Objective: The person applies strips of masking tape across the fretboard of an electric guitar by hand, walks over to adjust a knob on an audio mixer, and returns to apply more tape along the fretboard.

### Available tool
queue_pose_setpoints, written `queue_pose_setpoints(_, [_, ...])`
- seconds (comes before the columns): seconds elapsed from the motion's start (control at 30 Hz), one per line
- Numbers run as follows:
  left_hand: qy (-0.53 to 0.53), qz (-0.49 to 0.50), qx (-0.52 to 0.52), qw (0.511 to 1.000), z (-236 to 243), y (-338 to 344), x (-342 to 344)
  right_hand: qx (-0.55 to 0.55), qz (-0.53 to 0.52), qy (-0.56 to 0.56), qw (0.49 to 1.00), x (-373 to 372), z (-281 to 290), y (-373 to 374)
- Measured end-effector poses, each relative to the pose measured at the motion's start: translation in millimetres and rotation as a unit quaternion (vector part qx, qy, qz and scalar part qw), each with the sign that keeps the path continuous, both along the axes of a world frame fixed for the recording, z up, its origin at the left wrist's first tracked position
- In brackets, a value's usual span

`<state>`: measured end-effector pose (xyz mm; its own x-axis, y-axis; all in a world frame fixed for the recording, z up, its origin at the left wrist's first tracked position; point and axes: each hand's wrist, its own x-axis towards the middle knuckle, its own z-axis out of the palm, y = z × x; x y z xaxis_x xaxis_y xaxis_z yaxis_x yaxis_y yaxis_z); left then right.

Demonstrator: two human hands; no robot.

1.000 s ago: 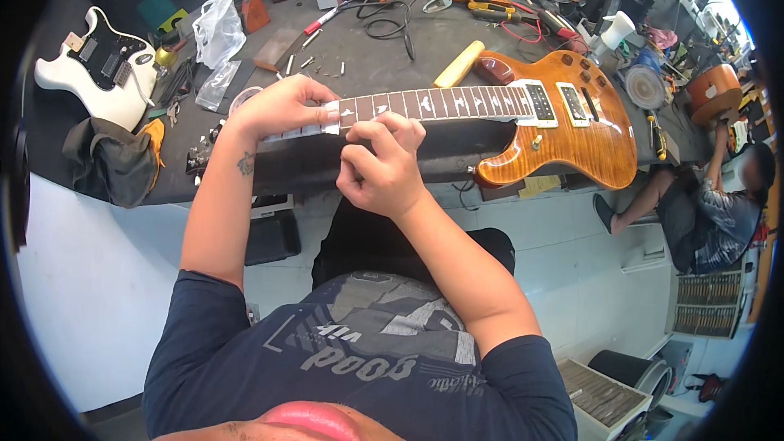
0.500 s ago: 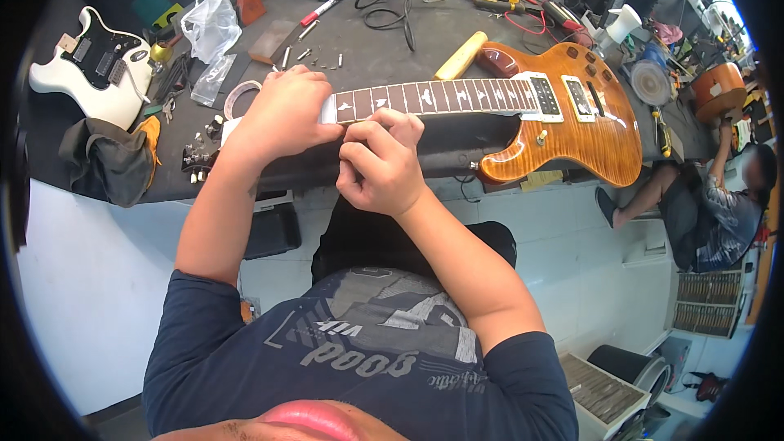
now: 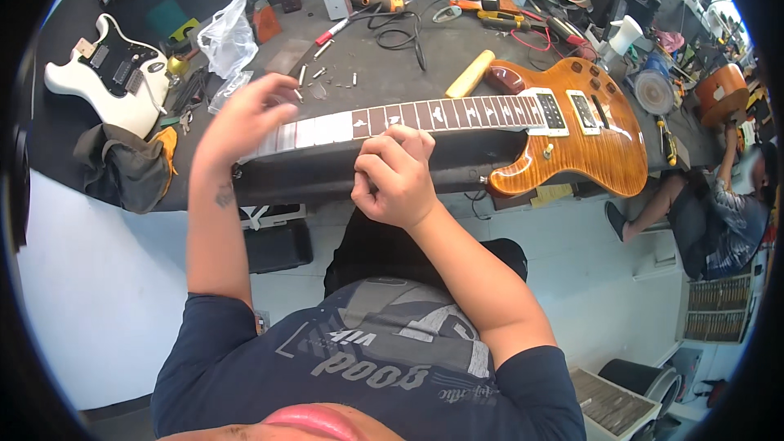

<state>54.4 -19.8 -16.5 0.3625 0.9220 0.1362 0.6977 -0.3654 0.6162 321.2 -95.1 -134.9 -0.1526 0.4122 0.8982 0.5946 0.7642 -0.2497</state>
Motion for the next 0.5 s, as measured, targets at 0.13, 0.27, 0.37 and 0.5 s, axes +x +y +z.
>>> queue_pose_setpoints(0.13, [0.253,0.004,-0.068,0.965,9.8,39.6,-64.7,-0.003,0.005,-0.003,1.000,-3.6,0.3,1.5])
queue_pose_setpoints(0.27, [0.340,-0.023,-0.129,0.931,0.0,53.0,-59.6,0.004,0.000,-0.005,1.000,-3.1,0.2,1.6])
queue_pose_setpoints(0.37, [0.268,-0.035,-0.075,0.960,6.8,45.6,-63.9,-0.003,-0.001,0.004,1.000,-1.5,2.9,-2.6])
queue_pose_setpoints(0.5, [-0.084,-0.035,-0.043,0.995,15.1,-2.8,-55.2,-0.034,0.031,0.069,0.997,1.0,10.8,-2.6])
